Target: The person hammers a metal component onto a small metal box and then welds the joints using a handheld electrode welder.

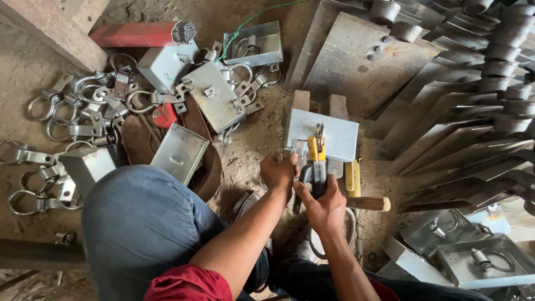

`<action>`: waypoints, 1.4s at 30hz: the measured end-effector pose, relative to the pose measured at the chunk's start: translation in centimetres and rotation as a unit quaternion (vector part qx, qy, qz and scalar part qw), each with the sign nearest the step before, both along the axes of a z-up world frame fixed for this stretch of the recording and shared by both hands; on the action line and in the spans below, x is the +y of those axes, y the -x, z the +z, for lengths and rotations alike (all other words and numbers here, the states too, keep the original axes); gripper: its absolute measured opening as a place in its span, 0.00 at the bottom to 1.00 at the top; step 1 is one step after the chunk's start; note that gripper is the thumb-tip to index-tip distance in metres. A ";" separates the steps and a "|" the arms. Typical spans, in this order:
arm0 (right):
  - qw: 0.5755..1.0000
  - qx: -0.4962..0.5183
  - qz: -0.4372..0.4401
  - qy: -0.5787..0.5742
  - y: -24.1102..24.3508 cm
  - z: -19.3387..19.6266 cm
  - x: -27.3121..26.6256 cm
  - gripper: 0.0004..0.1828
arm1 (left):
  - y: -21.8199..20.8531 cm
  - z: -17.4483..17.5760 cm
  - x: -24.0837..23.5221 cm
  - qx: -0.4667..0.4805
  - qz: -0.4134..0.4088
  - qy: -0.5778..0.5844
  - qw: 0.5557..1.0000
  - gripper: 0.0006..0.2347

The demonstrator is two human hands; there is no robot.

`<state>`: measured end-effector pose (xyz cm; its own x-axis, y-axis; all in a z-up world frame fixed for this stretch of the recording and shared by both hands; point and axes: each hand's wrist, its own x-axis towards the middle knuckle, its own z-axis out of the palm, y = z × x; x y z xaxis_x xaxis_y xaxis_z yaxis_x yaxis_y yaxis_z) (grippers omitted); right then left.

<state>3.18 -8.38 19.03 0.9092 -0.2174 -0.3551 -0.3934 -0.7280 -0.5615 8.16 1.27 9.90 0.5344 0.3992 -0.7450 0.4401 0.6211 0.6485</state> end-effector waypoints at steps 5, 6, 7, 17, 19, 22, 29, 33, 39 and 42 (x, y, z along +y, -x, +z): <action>0.999 -0.038 0.018 0.006 0.1 -0.1 0.0 0.36 | 0.1 0.7 0.0 -0.030 0.020 0.012 0.999 0.16; 1.000 -0.008 0.015 0.019 0.0 0.0 0.0 0.35 | 0.0 0.7 0.0 -0.033 0.023 0.014 0.999 0.16; 1.000 -0.012 0.013 0.014 0.0 0.2 0.1 0.35 | 0.0 0.8 0.0 -0.024 0.023 0.013 0.999 0.16; 0.999 -0.034 0.002 0.006 0.1 0.3 -0.1 0.33 | -0.1 -0.5 -0.4 -0.037 0.028 -0.012 0.999 0.17; 0.998 -0.063 0.008 0.012 0.2 0.0 -0.1 0.36 | -0.1 -0.3 -0.3 -0.038 0.025 -0.013 0.999 0.17; 0.993 -0.117 0.020 0.015 0.3 0.0 -0.1 0.38 | -0.1 0.2 -0.2 -0.020 0.007 -0.017 1.000 0.16; 0.999 -0.035 -0.005 0.013 0.2 1.0 0.5 0.35 | -0.3 0.9 0.1 0.009 -0.013 -0.022 1.000 0.17; 1.000 -0.020 0.000 0.016 0.2 1.0 0.5 0.33 | -0.3 0.9 0.2 0.010 -0.015 -0.032 0.999 0.17; 0.997 -0.075 0.010 -0.006 0.2 0.5 0.2 0.34 | -0.3 0.5 0.0 -0.005 -0.009 -0.031 0.999 0.16; 1.000 -0.002 -0.003 0.022 0.0 0.5 0.2 0.33 | -0.3 0.2 0.1 -0.008 -0.025 -0.059 0.998 0.17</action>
<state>3.16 -8.19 19.49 0.9091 -0.2375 -0.3423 -0.3955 -0.7500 -0.5301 8.42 1.35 10.12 0.5676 0.4559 -0.6855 0.4566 0.5185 0.7230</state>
